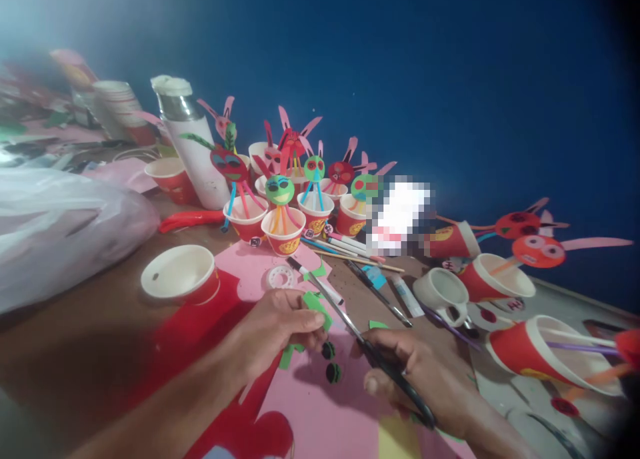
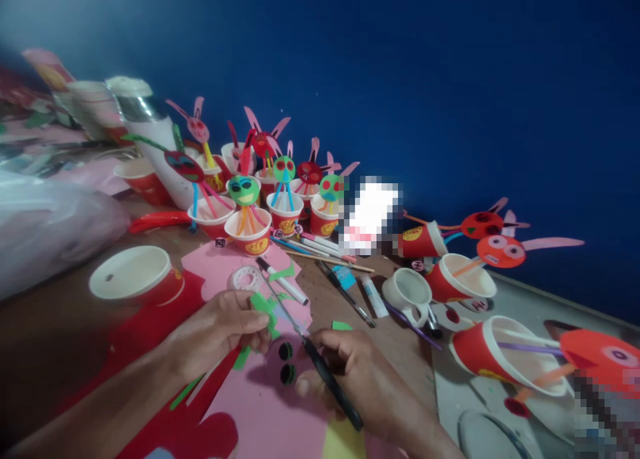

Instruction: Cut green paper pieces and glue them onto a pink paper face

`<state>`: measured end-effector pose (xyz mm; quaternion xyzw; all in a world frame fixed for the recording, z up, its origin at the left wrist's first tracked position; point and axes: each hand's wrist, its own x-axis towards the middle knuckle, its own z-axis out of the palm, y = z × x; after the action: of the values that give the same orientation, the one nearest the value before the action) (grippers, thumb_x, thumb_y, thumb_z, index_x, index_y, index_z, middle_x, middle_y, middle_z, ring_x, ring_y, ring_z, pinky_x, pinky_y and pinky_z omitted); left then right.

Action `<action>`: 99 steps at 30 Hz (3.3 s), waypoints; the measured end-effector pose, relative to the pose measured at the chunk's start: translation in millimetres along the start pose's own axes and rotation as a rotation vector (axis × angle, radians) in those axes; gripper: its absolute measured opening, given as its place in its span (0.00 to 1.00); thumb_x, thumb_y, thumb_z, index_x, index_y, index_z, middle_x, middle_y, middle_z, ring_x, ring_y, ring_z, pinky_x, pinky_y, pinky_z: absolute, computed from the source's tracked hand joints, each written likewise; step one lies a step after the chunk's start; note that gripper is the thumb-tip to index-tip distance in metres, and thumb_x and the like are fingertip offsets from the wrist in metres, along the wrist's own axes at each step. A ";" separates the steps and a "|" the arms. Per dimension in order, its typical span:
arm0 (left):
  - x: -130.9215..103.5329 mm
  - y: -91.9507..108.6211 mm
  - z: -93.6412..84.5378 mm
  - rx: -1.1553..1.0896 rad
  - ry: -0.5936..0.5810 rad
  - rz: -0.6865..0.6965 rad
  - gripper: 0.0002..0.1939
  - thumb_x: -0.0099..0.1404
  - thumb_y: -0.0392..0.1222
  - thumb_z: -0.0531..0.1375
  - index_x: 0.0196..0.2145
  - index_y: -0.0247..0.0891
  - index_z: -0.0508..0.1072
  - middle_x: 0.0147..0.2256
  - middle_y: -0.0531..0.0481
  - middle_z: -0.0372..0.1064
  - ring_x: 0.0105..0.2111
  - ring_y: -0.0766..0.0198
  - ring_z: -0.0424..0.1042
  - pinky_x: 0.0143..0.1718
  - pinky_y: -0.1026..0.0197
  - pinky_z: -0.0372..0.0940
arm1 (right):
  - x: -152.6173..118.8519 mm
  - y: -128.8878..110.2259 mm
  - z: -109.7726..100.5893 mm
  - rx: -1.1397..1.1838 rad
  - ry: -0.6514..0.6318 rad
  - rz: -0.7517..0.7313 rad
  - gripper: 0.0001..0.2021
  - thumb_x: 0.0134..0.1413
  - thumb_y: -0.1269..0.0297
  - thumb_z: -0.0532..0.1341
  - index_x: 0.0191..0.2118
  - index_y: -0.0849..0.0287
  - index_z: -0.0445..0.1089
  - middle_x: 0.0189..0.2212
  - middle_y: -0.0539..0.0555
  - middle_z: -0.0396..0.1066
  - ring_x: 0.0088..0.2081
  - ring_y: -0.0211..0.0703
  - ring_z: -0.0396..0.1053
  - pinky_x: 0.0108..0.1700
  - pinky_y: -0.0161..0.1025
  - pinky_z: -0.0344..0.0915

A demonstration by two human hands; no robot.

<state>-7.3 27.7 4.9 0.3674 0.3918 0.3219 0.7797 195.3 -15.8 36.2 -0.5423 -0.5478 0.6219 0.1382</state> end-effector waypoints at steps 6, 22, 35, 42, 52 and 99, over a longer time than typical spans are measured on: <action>-5.7 -0.6 5.1 -0.032 0.044 0.027 0.06 0.52 0.37 0.62 0.22 0.32 0.70 0.19 0.52 0.68 0.18 0.70 0.64 0.25 0.65 0.62 | 3.5 11.1 -11.3 -0.535 0.315 -0.050 0.08 0.49 0.58 0.60 0.35 0.54 0.69 0.18 0.47 0.67 0.20 0.39 0.65 0.21 0.31 0.54; -4.1 -7.1 8.8 -0.133 0.085 0.081 0.06 0.56 0.34 0.59 0.23 0.36 0.66 0.21 0.55 0.65 0.21 0.71 0.62 0.25 0.67 0.59 | 9.1 40.4 -22.9 -1.123 0.523 -0.082 0.15 0.48 0.71 0.57 0.44 0.53 0.68 0.34 0.55 0.75 0.36 0.51 0.72 0.32 0.37 0.60; 6.4 -18.8 5.1 0.101 0.220 0.132 0.14 0.47 0.47 0.66 0.21 0.33 0.70 0.16 0.52 0.66 0.19 0.69 0.63 0.24 0.65 0.57 | 16.8 43.5 -20.5 -1.242 0.609 -0.026 0.13 0.52 0.75 0.54 0.38 0.53 0.72 0.28 0.56 0.75 0.28 0.48 0.73 0.25 0.35 0.60; 2.5 -18.2 12.7 0.190 0.232 0.182 0.11 0.49 0.45 0.64 0.21 0.33 0.71 0.15 0.53 0.63 0.16 0.70 0.59 0.18 0.67 0.50 | 1.3 9.0 -4.9 -0.754 0.712 -0.323 0.12 0.59 0.66 0.51 0.37 0.51 0.72 0.33 0.50 0.74 0.32 0.42 0.71 0.31 0.34 0.61; -3.4 -28.8 23.4 0.195 0.152 0.180 0.09 0.51 0.42 0.64 0.22 0.33 0.71 0.16 0.54 0.64 0.18 0.72 0.59 0.21 0.68 0.51 | 23.1 17.8 29.9 -0.054 0.556 -0.374 0.06 0.49 0.66 0.59 0.28 0.61 0.70 0.21 0.47 0.66 0.24 0.35 0.60 0.26 0.31 0.56; -3.5 -22.9 23.1 0.400 0.159 0.037 0.08 0.54 0.41 0.58 0.20 0.35 0.66 0.13 0.56 0.61 0.15 0.73 0.58 0.18 0.69 0.50 | 10.7 15.6 -5.5 0.036 0.246 -0.296 0.11 0.53 0.57 0.55 0.30 0.61 0.67 0.24 0.47 0.63 0.25 0.33 0.57 0.28 0.31 0.55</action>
<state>15.4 5.5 -2.9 0.4956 0.5012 0.2800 0.6518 202.4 -10.3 18.7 -0.5251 -0.5894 0.5335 0.3038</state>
